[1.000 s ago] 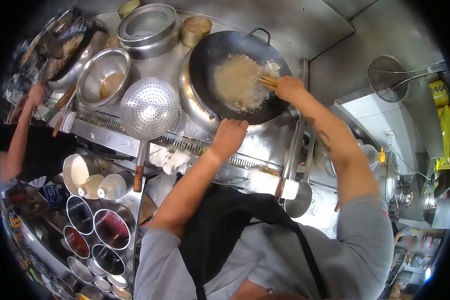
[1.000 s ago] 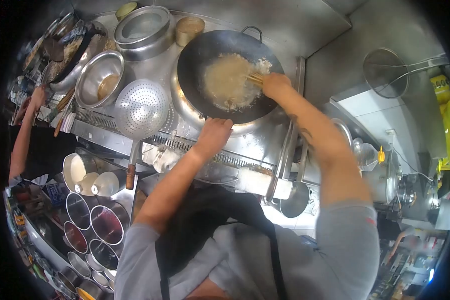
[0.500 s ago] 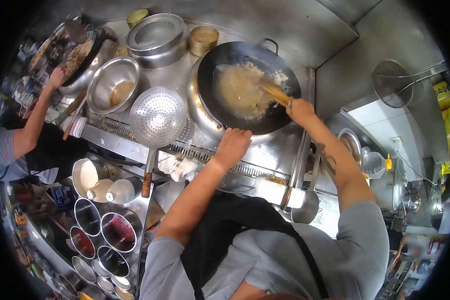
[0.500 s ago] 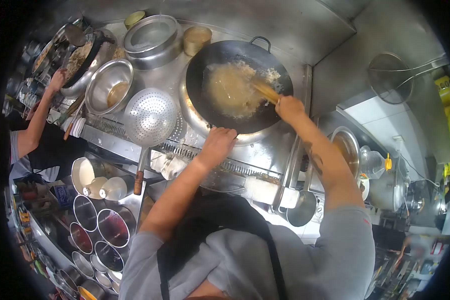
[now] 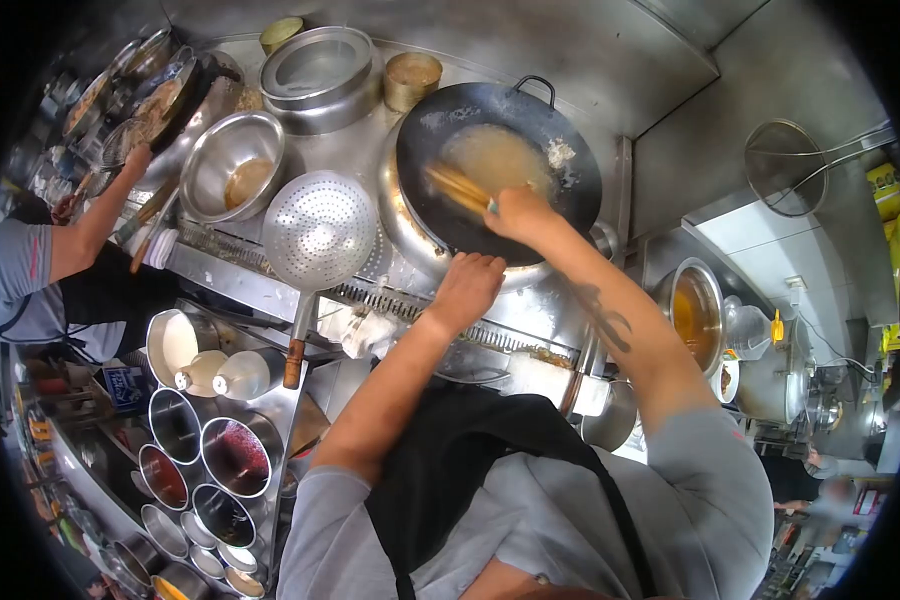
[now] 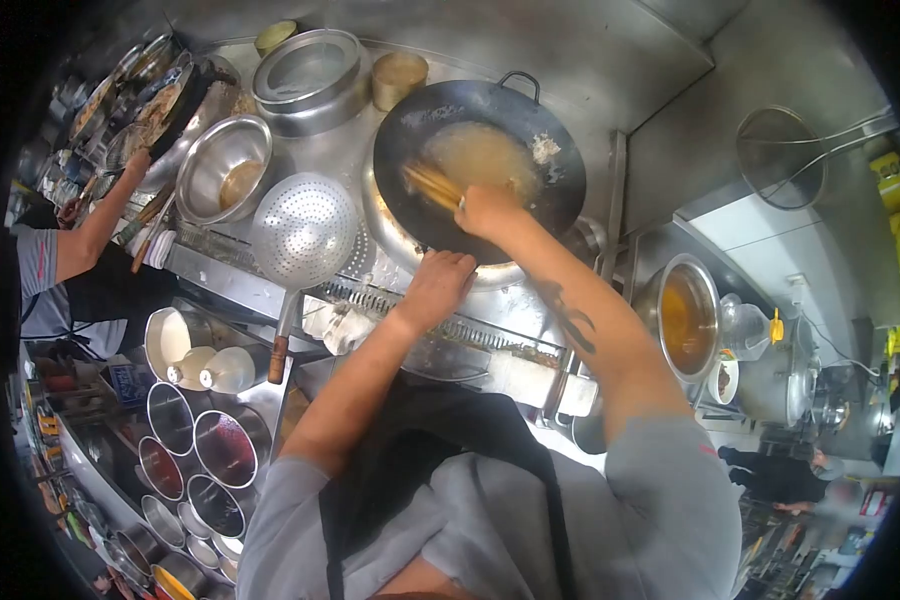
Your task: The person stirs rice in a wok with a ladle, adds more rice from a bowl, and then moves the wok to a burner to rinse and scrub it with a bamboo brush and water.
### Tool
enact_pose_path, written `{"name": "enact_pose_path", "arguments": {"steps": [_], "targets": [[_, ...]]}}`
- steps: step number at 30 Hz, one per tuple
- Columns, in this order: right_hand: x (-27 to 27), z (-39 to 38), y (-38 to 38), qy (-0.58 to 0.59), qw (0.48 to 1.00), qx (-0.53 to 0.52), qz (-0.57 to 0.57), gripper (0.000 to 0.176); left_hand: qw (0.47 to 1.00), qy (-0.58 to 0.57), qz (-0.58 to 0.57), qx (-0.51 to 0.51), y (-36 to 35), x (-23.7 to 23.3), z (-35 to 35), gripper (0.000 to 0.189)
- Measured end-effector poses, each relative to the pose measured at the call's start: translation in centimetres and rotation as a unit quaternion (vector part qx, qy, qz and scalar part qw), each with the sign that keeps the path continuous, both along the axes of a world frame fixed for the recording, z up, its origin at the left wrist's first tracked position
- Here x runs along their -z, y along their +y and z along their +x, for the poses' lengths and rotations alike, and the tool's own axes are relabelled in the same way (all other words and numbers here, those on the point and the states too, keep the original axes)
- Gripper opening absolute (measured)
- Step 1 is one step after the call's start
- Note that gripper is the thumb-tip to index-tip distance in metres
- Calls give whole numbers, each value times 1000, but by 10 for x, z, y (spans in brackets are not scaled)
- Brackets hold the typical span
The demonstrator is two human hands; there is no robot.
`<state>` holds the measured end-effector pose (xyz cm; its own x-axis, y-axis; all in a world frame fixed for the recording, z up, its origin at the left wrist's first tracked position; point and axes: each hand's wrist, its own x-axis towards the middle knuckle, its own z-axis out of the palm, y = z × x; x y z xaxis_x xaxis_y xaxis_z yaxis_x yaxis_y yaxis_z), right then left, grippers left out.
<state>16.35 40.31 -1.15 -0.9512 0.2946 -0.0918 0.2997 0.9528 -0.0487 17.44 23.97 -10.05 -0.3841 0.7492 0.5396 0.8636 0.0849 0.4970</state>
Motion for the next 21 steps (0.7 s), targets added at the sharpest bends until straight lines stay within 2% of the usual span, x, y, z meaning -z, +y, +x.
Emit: {"name": "enact_pose_path", "arguments": {"steps": [3, 5, 8, 10, 11, 14, 15, 18, 21], "targets": [[-6, 51, 2, -37, 999, -25, 7, 32, 1000, -3, 5, -1, 0, 0, 1, 9], [-31, 81, 9, -81, 996, -29, 3, 34, 1000, -6, 13, 4, 0, 2, 1, 9], [-47, 79, 50, -163, 984, 32, 66, 35, 1000, -14, 21, 5, 0, 3, -2, 10], [-49, 48, 71, -140, 982, 4, 123, 35, 1000, -18, 13, 8, -1, 2, -3, 9], [-38, 25, 80, -106, 987, 60, 104, 35, 1000, -16, 17, 1, 0, 2, -4, 9], [-15, -4, 87, -58, 989, 97, 90, 33, 999, -12, 30, -10, 6, 2, -2, 10], [1, 3, 92, -67, 987, 102, 104, 31, 1000, -11, 27, -7, 4, 3, 3, 10], [-18, 50, 87, -53, 993, 61, 86, 30, 1000, -5, 27, -8, 2, 4, -1, 10], [-26, 30, 114, -51, 989, 57, 126, 32, 999, -10, 42, -5, 2, 4, -3, 11]]}}
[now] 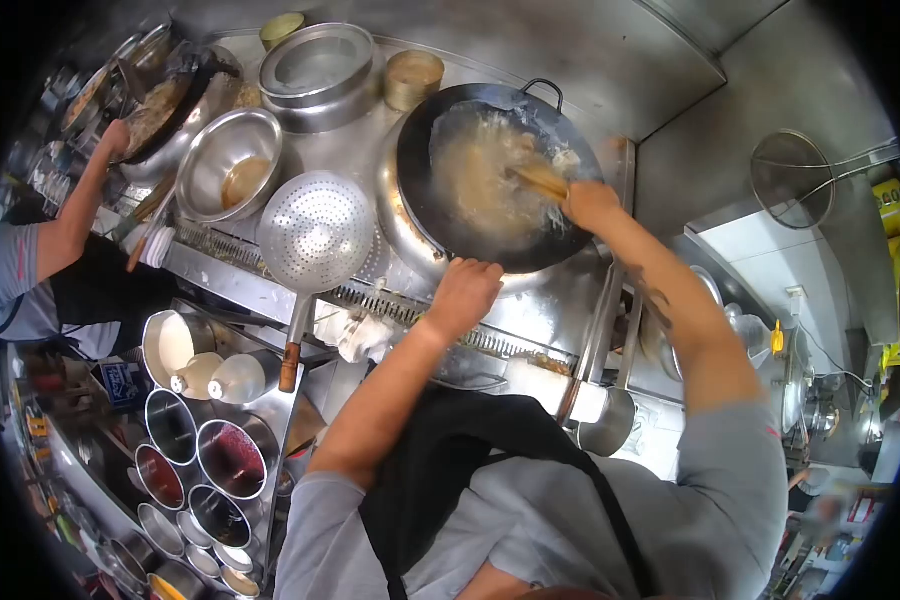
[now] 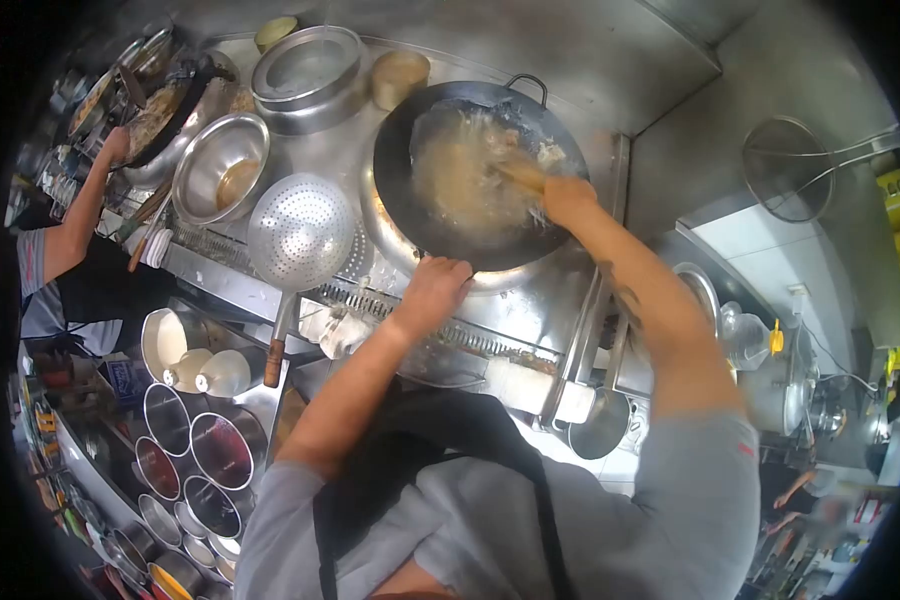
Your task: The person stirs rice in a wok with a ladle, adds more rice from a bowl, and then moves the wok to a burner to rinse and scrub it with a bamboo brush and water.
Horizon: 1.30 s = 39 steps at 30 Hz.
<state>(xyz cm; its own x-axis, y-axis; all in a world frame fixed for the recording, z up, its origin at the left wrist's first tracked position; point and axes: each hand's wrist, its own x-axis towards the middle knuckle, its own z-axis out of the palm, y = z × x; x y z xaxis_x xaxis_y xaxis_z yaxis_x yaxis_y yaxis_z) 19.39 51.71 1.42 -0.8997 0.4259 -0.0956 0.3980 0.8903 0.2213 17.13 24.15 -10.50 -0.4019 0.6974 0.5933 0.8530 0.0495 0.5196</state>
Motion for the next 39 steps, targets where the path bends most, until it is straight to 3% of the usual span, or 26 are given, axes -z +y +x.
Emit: {"name": "enact_pose_path", "arguments": {"steps": [3, 7, 10, 12, 14, 16, 20, 24, 28, 31, 35, 39], "targets": [[51, -19, 5, 24, 999, 42, -14, 34, 1000, -6, -7, 4, 1, 4, 2, 11], [23, 22, 14, 43, 998, 38, -39, 39, 1000, -5, -2, 8, -3, 0, 0, 11], [15, -39, 28, 89, 991, 72, -62, 43, 1000, -7, 9, 20, -3, 3, -3, 10], [31, -85, 29, 130, 978, -10, -165, 42, 1000, -7, 4, 16, -3, 4, 0, 9], [27, -106, -32, 110, 972, 60, -199, 40, 1000, 0, -10, 7, 0, 3, 1, 9], [38, -99, -66, 103, 962, 63, -246, 39, 999, 12, -31, -3, 3, 3, 6, 8], [31, -27, -107, 49, 984, -42, -164, 37, 999, 5, -41, -9, 4, 2, 7, 7], [11, 26, -71, -29, 993, -29, -111, 36, 999, -5, -47, -3, 4, 1, 6, 7], [4, -24, -42, 0, 998, 11, -68, 32, 999, -7, -48, -3, 3, 0, 6, 7], [27, -50, -37, 26, 996, 13, -83, 30, 999, 1, -42, -13, 7, 3, 8, 8], [25, 12, -47, 17, 998, -13, -51, 32, 999, 13, -31, -14, 6, 6, 7, 8], [7, -26, -16, -12, 999, 24, -28, 33, 1000, 9, -12, -5, 2, 2, 1, 9]]}}
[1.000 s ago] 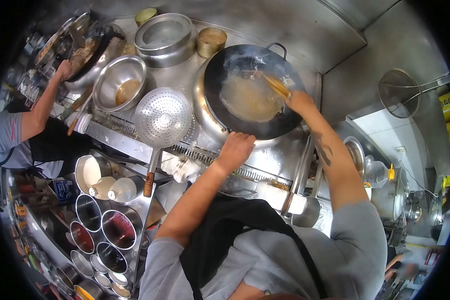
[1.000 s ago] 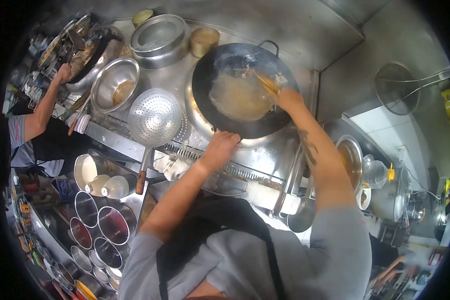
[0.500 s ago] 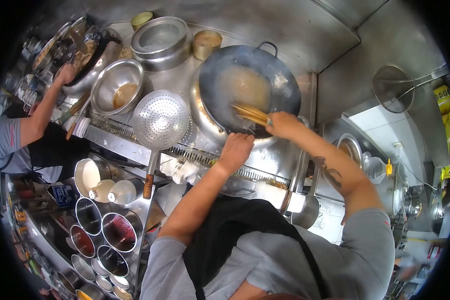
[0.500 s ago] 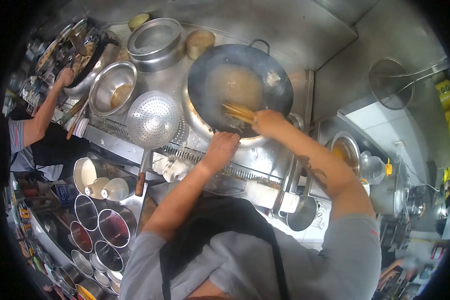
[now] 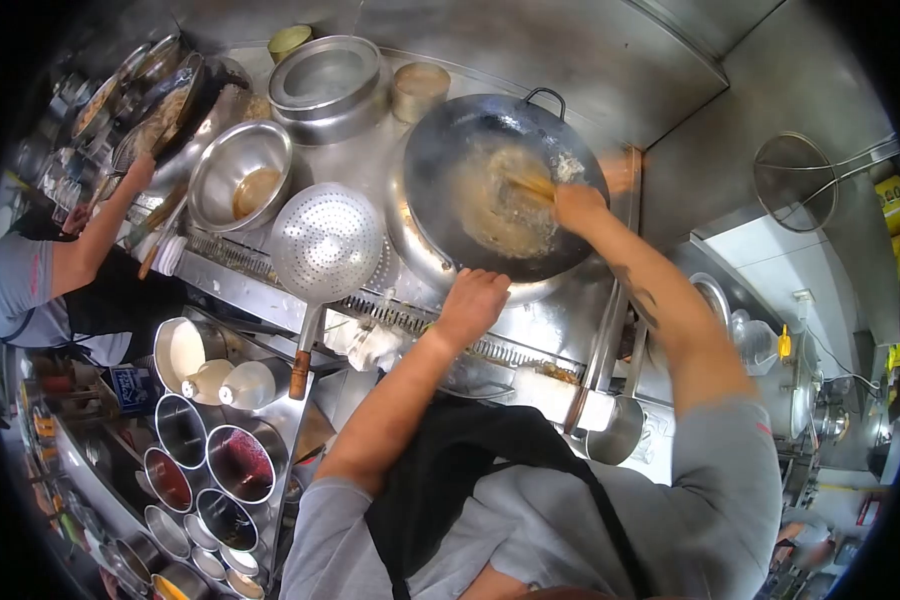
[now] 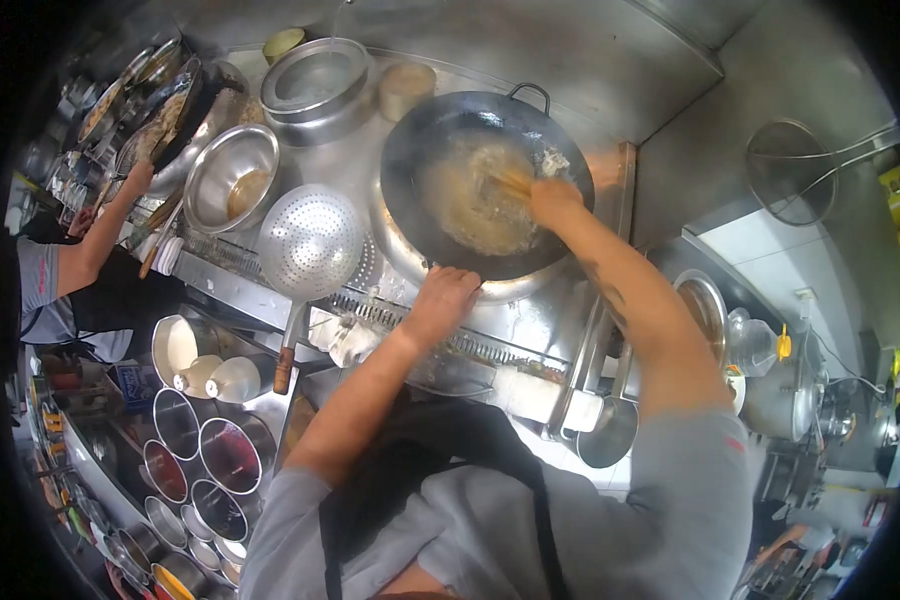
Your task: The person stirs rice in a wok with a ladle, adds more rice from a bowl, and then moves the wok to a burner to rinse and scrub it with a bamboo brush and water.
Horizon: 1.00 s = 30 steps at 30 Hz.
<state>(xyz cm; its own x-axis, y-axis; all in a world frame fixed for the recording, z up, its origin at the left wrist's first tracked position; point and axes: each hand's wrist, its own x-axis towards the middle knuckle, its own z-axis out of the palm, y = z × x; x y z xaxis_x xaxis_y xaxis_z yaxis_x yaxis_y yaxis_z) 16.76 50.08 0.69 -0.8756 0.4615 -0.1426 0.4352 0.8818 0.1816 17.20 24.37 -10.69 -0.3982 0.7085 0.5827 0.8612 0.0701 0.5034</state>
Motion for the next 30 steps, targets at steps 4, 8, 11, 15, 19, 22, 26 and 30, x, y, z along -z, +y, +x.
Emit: {"name": "enact_pose_path", "arguments": {"steps": [4, 8, 11, 15, 19, 22, 26, 30], "targets": [[29, -13, 7, 30, 999, 25, -24, 37, 999, 7, -31, -14, 6, 5, 6, 9], [13, 42, 9, 41, 999, 25, -11, 34, 1000, -3, -21, -2, 2, 5, 2, 9], [-3, 11, 29, 83, 996, 41, 2, 37, 1000, -10, 8, 20, -6, -4, -7, 9], [25, -55, -3, 141, 982, 5, -121, 36, 1000, -6, 5, 28, -6, -3, -7, 9], [47, -28, -53, 103, 983, -40, -148, 39, 1000, -7, -10, 12, -3, -2, -3, 9], [34, 22, -61, 66, 990, -65, -105, 39, 1000, -7, 2, 10, -3, -3, -2, 9], [10, 9, -33, -17, 997, -17, -74, 40, 1000, -9, 11, 13, -4, -2, -3, 9], [38, -32, -19, 4, 997, 26, -65, 40, 1000, -18, -10, 11, -4, -4, -4, 9]]}}
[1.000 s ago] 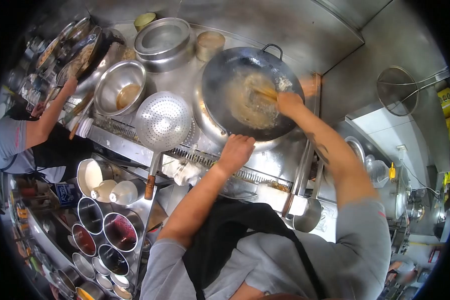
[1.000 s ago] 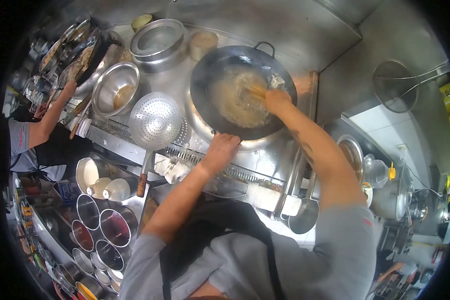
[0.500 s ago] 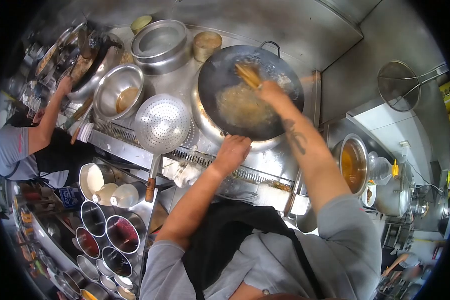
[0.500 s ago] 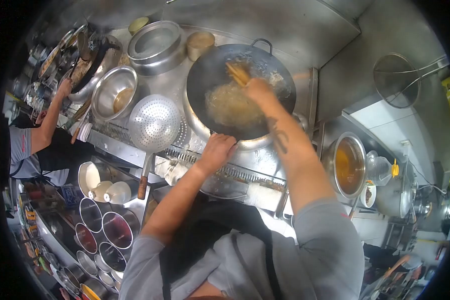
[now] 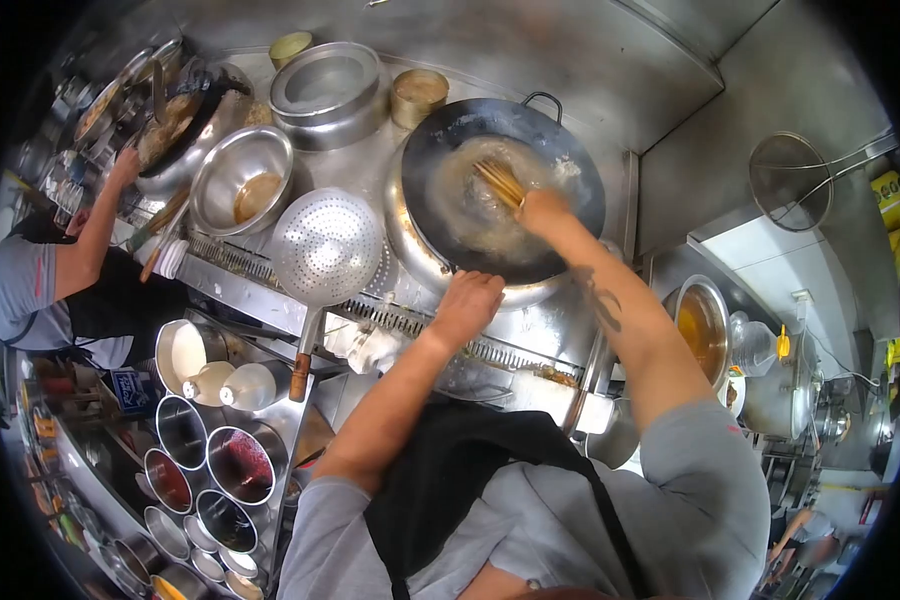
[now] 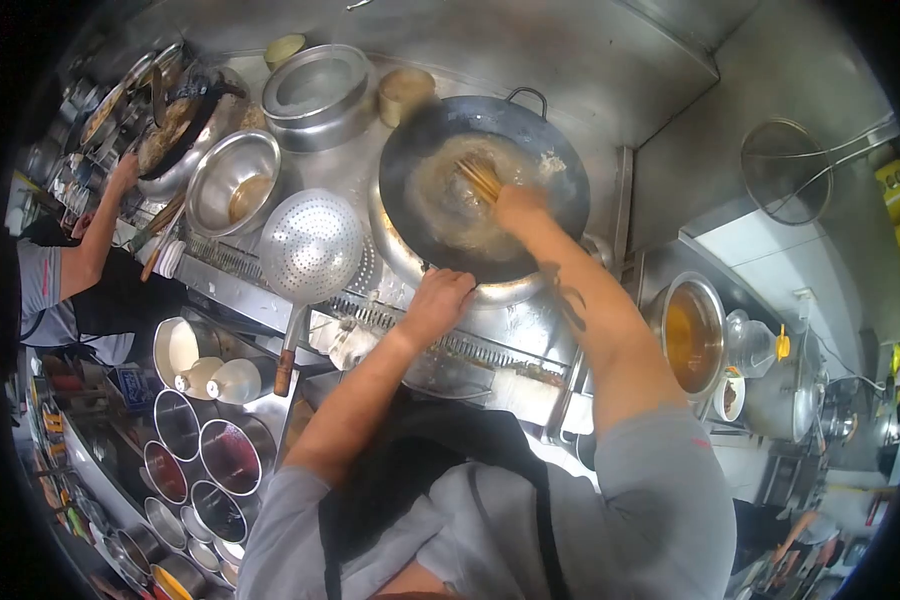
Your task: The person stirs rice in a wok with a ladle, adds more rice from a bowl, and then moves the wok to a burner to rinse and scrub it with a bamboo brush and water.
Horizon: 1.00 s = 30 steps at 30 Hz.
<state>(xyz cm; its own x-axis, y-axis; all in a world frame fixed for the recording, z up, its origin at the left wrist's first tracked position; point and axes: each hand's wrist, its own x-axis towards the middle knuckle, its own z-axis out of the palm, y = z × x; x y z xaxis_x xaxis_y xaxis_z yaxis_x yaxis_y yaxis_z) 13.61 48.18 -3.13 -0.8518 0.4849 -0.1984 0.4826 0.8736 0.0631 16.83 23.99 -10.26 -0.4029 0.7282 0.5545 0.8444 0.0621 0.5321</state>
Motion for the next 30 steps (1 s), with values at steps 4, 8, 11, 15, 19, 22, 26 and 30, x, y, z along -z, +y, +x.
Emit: {"name": "enact_pose_path", "arguments": {"steps": [4, 8, 11, 15, 19, 22, 26, 30], "targets": [[-13, 62, -11, 20, 998, -49, 26, 39, 1000, 5, -6, -3, 1, 4, 1, 10], [-19, 28, 32, 12, 998, -39, 50, 38, 1000, 1, 11, 4, 0, 6, -3, 9], [-8, -2, 32, 21, 999, 2, 41, 38, 1000, 10, 9, 1, 3, 8, 0, 8], [12, 46, 17, 54, 998, -24, 34, 37, 1000, 21, -7, -10, 3, 11, -3, 5], [-1, 6, 42, 75, 997, 25, 15, 39, 1000, 7, 7, -1, 1, 7, -3, 9], [6, -5, 24, 44, 998, 37, -11, 40, 1000, 4, 4, -10, 1, 6, -1, 5], [5, 34, 16, 69, 997, -14, 16, 38, 1000, 2, 1, -3, 1, 6, -5, 5], [-3, -14, 19, 92, 996, 10, -15, 36, 1000, 8, 5, 7, 2, 3, -6, 7]]}}
